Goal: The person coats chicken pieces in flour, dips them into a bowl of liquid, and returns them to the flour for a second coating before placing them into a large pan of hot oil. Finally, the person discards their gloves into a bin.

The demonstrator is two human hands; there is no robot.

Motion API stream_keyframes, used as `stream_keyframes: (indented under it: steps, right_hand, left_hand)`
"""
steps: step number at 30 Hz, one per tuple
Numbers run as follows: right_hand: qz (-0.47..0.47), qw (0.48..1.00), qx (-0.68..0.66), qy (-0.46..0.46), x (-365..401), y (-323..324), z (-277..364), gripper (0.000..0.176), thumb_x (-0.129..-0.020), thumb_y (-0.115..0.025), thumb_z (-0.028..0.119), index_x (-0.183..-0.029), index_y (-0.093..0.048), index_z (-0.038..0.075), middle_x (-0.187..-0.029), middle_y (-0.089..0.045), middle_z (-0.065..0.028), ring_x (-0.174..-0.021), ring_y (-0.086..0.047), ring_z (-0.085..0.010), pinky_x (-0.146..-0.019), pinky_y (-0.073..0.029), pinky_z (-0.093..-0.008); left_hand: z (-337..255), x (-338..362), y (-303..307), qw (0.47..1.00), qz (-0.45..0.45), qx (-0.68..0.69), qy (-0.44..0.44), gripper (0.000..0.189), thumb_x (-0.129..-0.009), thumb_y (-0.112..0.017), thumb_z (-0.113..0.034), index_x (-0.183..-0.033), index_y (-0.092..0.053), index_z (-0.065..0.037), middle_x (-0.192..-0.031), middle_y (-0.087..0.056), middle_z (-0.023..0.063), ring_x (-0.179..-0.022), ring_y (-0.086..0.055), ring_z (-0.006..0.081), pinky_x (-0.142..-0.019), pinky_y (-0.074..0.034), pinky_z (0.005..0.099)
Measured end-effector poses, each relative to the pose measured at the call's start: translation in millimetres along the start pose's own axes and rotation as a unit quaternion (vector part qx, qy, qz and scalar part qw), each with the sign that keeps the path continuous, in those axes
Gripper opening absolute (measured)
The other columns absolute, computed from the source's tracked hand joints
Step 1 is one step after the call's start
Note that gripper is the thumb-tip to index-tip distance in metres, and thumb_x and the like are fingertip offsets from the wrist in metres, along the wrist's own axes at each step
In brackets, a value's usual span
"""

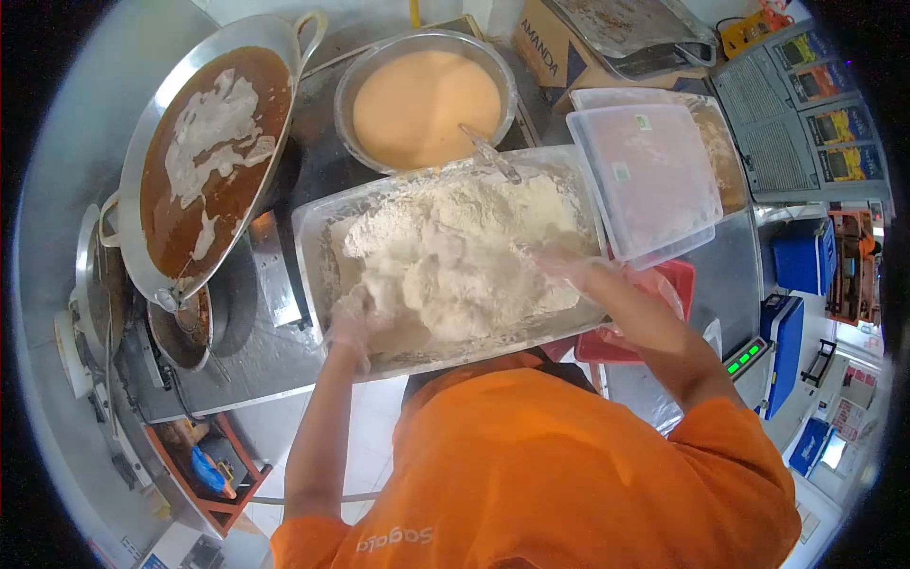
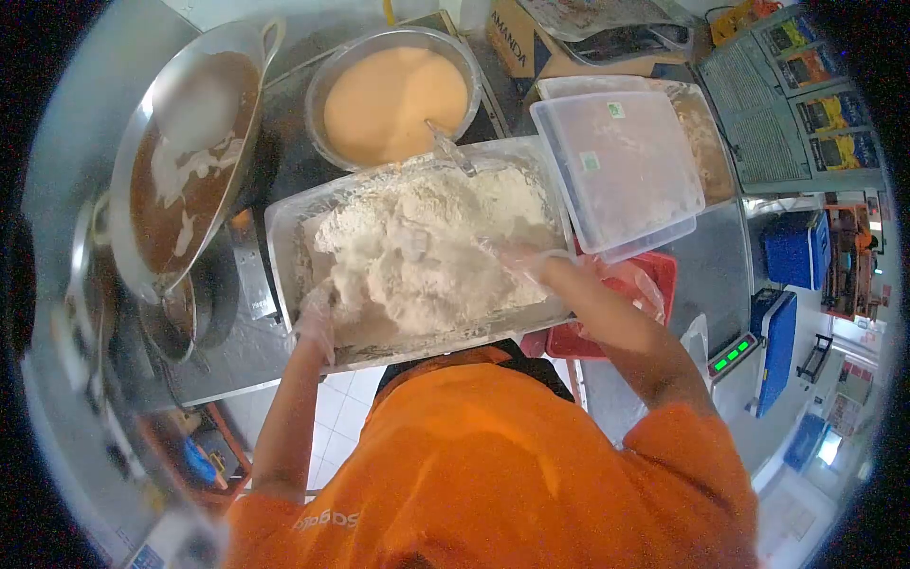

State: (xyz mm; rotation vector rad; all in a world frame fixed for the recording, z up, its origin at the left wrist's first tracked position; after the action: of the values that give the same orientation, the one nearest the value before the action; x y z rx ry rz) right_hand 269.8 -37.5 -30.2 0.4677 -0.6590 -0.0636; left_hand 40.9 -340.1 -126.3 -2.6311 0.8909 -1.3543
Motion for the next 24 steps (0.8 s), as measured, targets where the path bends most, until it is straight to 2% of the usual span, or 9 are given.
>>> stream_keyframes:
  steps: [2, 5, 6, 7, 12, 15, 18, 20, 24]
  right_hand:
    - [-0.013, 0.901, -0.350, -0.255, -6, -35, -37, 0.034, -0.100, -0.048, 0.029, -0.129, -0.060, 0.014, -0.128, -0.056, -0.0087, -0.115, -0.053, -0.0231, -0.090, -0.048, -0.0381]
    - [0.126, 0.852, -0.484, -0.157, -67, -108, -69, 0.038, -0.100, -0.050, 0.034, -0.130, -0.059, 0.014, -0.117, -0.058, -0.0065, -0.100, -0.056, -0.0208, -0.077, -0.051, -0.0398]
    - [0.129, 0.850, -0.486, -0.157, -59, -107, -41, 0.038, -0.100, -0.050, 0.034, -0.130, -0.059, 0.014, -0.117, -0.058, -0.0065, -0.100, -0.056, -0.0208, -0.077, -0.051, -0.0398]
    - [0.108, 0.860, -0.464, -0.181, -38, -88, 9, 0.038, -0.098, -0.053, 0.035, -0.126, -0.061, 0.011, -0.112, -0.059, -0.0067, -0.093, -0.056, -0.0191, -0.073, -0.050, -0.0390]
    - [0.087, 0.908, -0.410, -0.028, -72, -63, 58, 0.044, -0.089, -0.066, 0.039, -0.113, -0.064, 0.002, -0.096, -0.062, -0.0078, -0.081, -0.058, -0.0191, -0.067, -0.050, -0.0373]
    - [0.010, 0.988, -0.082, -0.128, -85, -56, 41, 0.047, -0.081, -0.073, 0.036, -0.110, -0.065, 0.000, -0.088, -0.066, -0.0087, -0.078, -0.061, -0.0209, -0.065, -0.051, -0.0365]
    - [-0.142, 0.975, 0.160, 0.055, -55, -21, 100, 0.048, -0.078, -0.074, 0.034, -0.109, -0.065, -0.002, -0.095, -0.068, -0.0116, -0.081, -0.063, -0.0200, -0.067, -0.052, -0.0341]
    - [-0.080, 0.994, -0.043, -0.067, -11, 19, 132, 0.042, -0.082, -0.071, 0.031, -0.107, -0.065, -0.002, -0.106, -0.066, -0.0170, -0.093, -0.063, -0.0207, -0.081, -0.052, -0.0330]
    - [-0.293, 0.860, -0.408, -0.088, -52, 26, 7, 0.058, -0.087, -0.067, 0.045, -0.124, -0.059, 0.002, -0.114, -0.062, -0.0204, -0.105, -0.062, -0.0268, -0.087, -0.054, -0.0362]
  left_hand:
    - [12, 3, -2, 0.998, -0.005, -0.018, 0.064, 0.056, -0.097, -0.054, -0.041, -0.139, -0.045, -0.005, -0.141, -0.047, 0.0120, -0.121, -0.052, 0.0226, -0.104, -0.040, 0.0348]
    - [34, 24, -49, 0.939, 0.036, 0.186, 0.285, 0.054, -0.097, -0.050, -0.050, -0.141, -0.046, -0.019, -0.143, -0.044, 0.0185, -0.134, -0.039, 0.0331, -0.110, -0.037, 0.0512]
    - [50, -8, -24, 0.973, 0.099, -0.134, 0.160, 0.057, -0.097, -0.049, -0.051, -0.143, -0.043, -0.018, -0.142, -0.046, 0.0172, -0.134, -0.039, 0.0341, -0.111, -0.036, 0.0503]
    - [57, -28, -17, 0.886, 0.151, -0.438, 0.014, 0.060, -0.097, -0.047, -0.053, -0.145, -0.040, -0.017, -0.140, -0.047, 0.0158, -0.134, -0.039, 0.0352, -0.112, -0.034, 0.0494]
    - [81, -65, -28, 0.818, 0.125, -0.553, 0.100, 0.050, -0.101, -0.041, -0.044, -0.139, -0.045, -0.012, -0.133, -0.054, 0.0113, -0.122, -0.051, 0.0287, -0.108, -0.039, 0.0404]
    - [92, -24, -51, 0.964, 0.028, -0.123, 0.234, 0.041, -0.093, -0.051, -0.031, -0.120, -0.060, -0.002, -0.108, -0.065, 0.0135, -0.097, -0.060, 0.0226, -0.086, -0.050, 0.0327]
    - [33, 22, -89, 0.837, 0.027, -0.533, 0.122, 0.046, -0.090, -0.058, -0.035, -0.122, -0.059, -0.003, -0.103, -0.066, 0.0112, -0.095, -0.062, 0.0209, -0.084, -0.051, 0.0337]
    - [5, 49, -70, 0.965, -0.224, -0.111, 0.077, 0.036, -0.091, -0.056, -0.037, -0.102, -0.066, -0.004, -0.095, -0.065, 0.0128, -0.080, -0.063, 0.0255, -0.077, -0.054, 0.0351]
    - [-38, 1, -55, 0.980, -0.083, 0.183, -0.006, 0.052, -0.089, -0.060, -0.044, -0.122, -0.058, -0.004, -0.120, -0.059, 0.0126, -0.105, -0.059, 0.0256, -0.094, -0.050, 0.0313]
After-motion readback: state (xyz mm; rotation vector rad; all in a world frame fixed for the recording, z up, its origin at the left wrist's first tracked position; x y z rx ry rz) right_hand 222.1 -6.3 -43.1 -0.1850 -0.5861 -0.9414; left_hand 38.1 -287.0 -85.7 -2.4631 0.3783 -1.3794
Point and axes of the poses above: each hand's wrist, its own x-axis away from the middle knuckle, its own y-axis out of the back of the hand, z = x × y, the point moved 8 cm from there along -x, towards the middle knuckle
